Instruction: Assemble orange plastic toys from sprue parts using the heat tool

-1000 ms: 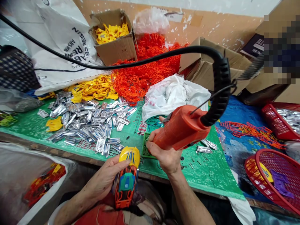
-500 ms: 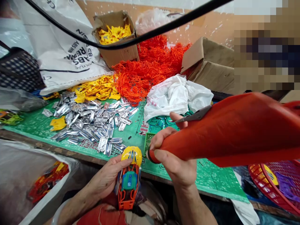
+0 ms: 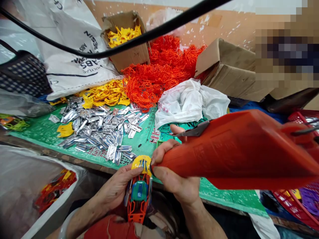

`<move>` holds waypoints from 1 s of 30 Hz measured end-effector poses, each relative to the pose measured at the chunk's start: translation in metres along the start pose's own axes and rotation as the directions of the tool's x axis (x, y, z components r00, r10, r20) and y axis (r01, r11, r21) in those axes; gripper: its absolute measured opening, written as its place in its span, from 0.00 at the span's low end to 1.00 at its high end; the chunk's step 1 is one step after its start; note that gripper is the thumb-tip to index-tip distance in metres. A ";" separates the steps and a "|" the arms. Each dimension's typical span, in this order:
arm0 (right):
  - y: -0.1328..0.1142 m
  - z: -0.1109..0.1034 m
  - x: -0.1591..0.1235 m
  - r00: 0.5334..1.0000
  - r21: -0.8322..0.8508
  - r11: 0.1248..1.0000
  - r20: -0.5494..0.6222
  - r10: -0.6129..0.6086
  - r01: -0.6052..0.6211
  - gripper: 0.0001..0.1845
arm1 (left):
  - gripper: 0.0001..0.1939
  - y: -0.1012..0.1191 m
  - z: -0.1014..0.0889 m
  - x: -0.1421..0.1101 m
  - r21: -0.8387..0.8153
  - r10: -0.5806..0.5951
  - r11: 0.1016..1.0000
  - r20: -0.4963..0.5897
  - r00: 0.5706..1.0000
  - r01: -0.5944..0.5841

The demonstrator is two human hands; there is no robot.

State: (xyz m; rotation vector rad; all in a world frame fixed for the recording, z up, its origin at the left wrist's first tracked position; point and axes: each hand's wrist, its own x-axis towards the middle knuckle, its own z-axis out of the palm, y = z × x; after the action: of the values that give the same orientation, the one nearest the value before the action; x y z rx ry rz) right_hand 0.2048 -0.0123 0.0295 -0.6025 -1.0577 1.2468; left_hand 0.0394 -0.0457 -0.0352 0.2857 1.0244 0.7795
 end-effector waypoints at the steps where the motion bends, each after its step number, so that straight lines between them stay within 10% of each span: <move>1: 0.001 0.000 0.000 1.000 -0.005 1.000 0.000 -0.002 0.002 0.34 | 0.15 0.000 0.000 0.000 -0.007 -0.002 1.000 -0.002 1.000 0.002; 30: 0.011 -0.002 -0.012 0.997 -0.154 0.987 0.067 -0.040 0.050 0.32 | 0.18 -0.004 0.004 0.000 0.003 0.058 0.998 0.002 0.998 -0.058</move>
State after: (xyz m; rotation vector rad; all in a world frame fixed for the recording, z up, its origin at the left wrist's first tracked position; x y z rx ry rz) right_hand 0.2019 -0.0206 0.0158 -0.6578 -1.2232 1.1579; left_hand 0.0442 -0.0479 -0.0350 0.3199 1.0190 0.8297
